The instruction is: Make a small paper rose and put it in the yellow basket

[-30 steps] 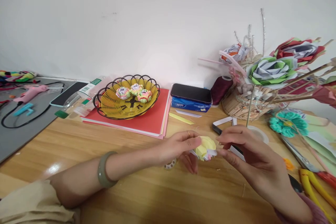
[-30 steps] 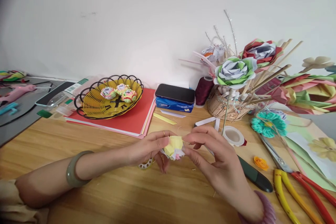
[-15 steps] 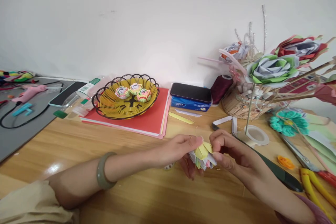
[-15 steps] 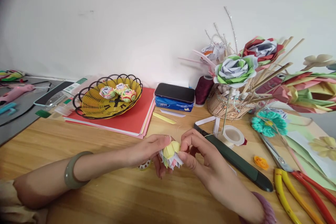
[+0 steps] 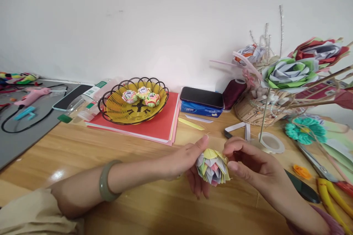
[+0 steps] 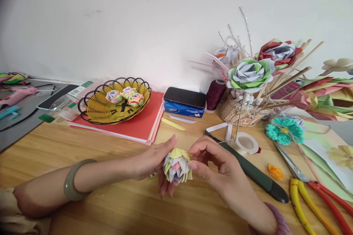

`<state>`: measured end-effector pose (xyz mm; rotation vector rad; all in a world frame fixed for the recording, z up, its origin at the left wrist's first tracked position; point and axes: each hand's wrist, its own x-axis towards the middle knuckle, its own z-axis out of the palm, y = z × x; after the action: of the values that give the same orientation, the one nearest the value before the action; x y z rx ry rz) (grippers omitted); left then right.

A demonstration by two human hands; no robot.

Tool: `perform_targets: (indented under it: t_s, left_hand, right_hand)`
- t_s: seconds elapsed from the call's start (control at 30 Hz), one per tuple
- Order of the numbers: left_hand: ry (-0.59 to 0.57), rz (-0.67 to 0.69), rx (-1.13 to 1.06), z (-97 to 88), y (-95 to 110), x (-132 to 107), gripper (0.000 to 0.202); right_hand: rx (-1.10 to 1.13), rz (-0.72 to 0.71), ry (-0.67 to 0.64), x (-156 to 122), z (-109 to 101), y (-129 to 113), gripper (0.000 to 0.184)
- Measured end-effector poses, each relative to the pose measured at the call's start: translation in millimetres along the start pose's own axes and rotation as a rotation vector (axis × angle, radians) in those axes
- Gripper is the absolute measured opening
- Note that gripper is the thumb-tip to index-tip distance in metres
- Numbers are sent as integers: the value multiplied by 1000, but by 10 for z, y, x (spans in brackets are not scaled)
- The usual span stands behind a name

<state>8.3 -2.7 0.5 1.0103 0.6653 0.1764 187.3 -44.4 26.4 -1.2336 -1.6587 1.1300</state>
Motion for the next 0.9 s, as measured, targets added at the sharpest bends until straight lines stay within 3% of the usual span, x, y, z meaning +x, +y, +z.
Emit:
perform_targets:
  t_s: [0.17, 0.33, 0.47, 0.7, 0.9]
  left_hand:
    - [-14, 7, 14, -2, -23, 6, 84]
    - [-21, 196, -187, -44, -17, 58, 80]
    - [-68, 290, -226, -63, -30, 64, 69]
    - [77, 269, -121, -35, -56, 46, 64]
    - [29, 240, -102, -48, -84, 55, 68]
  right_hand:
    - [28, 66, -63, 25, 22, -26, 19]
    - [340, 183, 82, 40, 11, 68, 20]
    - [525, 252, 101, 58, 35, 74, 18]
    - [300, 174, 25, 36, 61, 69, 21]
    - [80, 6, 186, -14, 49, 46, 9]
